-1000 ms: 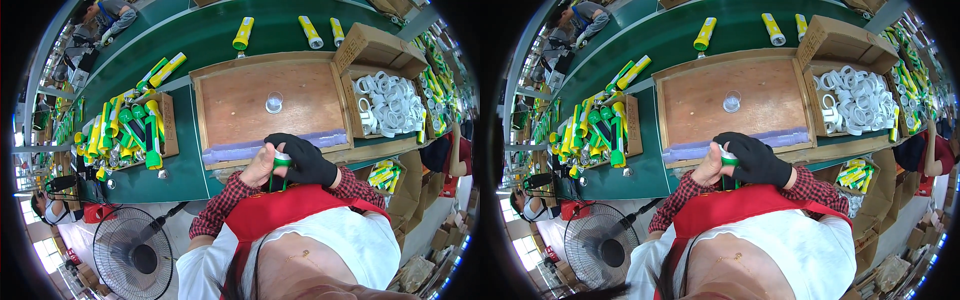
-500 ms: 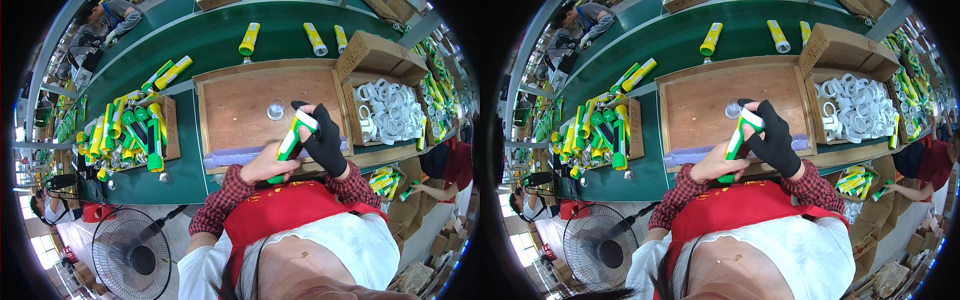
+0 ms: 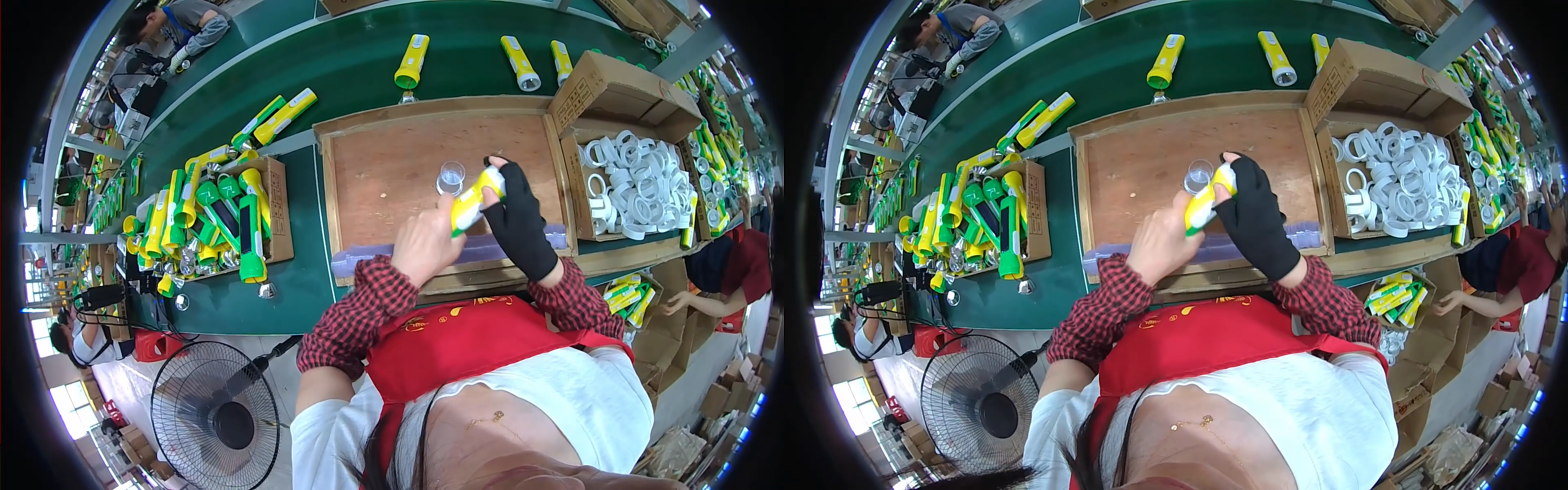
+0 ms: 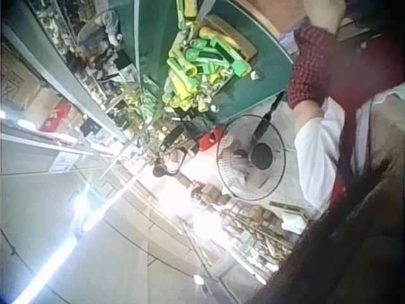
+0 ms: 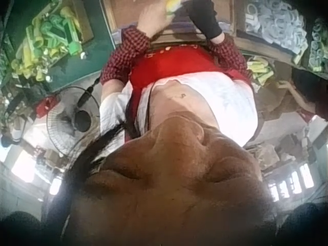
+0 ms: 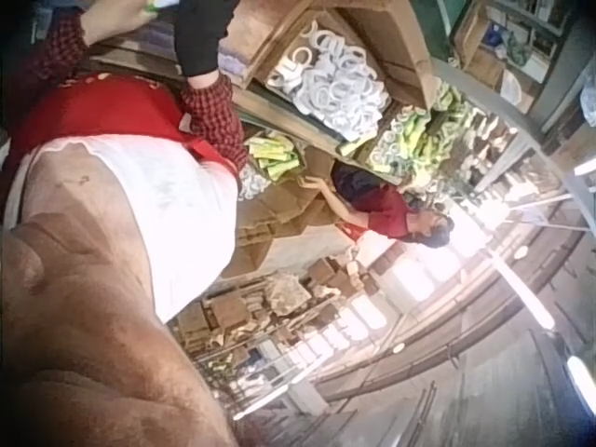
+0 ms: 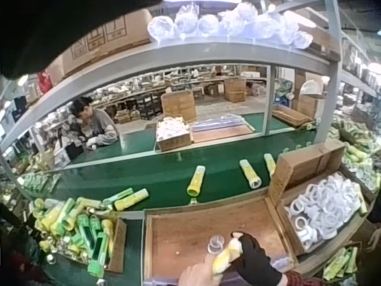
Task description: Assembling handheld flashlights by attaching heads and bodies on a production line.
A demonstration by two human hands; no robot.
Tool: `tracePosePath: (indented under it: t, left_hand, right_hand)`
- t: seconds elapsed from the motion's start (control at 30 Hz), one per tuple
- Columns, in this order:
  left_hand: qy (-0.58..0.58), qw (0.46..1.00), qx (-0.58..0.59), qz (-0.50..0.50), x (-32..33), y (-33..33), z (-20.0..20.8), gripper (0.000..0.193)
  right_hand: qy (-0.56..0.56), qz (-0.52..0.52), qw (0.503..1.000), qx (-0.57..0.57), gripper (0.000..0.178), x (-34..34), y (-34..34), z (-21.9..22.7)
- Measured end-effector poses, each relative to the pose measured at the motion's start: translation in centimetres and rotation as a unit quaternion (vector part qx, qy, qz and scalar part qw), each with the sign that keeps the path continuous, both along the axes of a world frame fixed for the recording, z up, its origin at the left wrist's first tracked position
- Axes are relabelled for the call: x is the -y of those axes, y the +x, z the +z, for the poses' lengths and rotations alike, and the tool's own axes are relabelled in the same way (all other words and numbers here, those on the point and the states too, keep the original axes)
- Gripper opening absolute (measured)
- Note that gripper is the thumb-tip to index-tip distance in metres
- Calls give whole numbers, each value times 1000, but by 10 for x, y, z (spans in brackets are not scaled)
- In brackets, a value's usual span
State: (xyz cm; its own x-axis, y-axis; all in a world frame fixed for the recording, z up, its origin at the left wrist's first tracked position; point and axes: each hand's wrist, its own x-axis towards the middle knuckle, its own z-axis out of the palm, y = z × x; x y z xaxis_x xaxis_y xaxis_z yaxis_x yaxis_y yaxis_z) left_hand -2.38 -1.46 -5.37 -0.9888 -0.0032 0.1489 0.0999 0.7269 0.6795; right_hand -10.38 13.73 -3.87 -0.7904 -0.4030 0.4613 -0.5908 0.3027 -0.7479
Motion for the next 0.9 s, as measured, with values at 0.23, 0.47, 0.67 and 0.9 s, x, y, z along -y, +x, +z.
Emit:
tracePosePath:
  t: [0.23,0.47,0.67,0.9]
  left_hand:
    - [574,673,415,-214,28,-2,38,34]
    - [148,971,184,-36,31,-39,9,35]
    - [59,998,-33,9,47,-113,-4,51]
    - [705,674,127,183,85,-228,-29,66]
  right_hand:
    - [-40,349,924,150,47,-16,-41,55]
    - [-8,162,973,167,35,12,-66,3]
    - [35,95,995,11,33,35,-143,23]
    - [58,-68,983,-160,34,44,-264,-24]
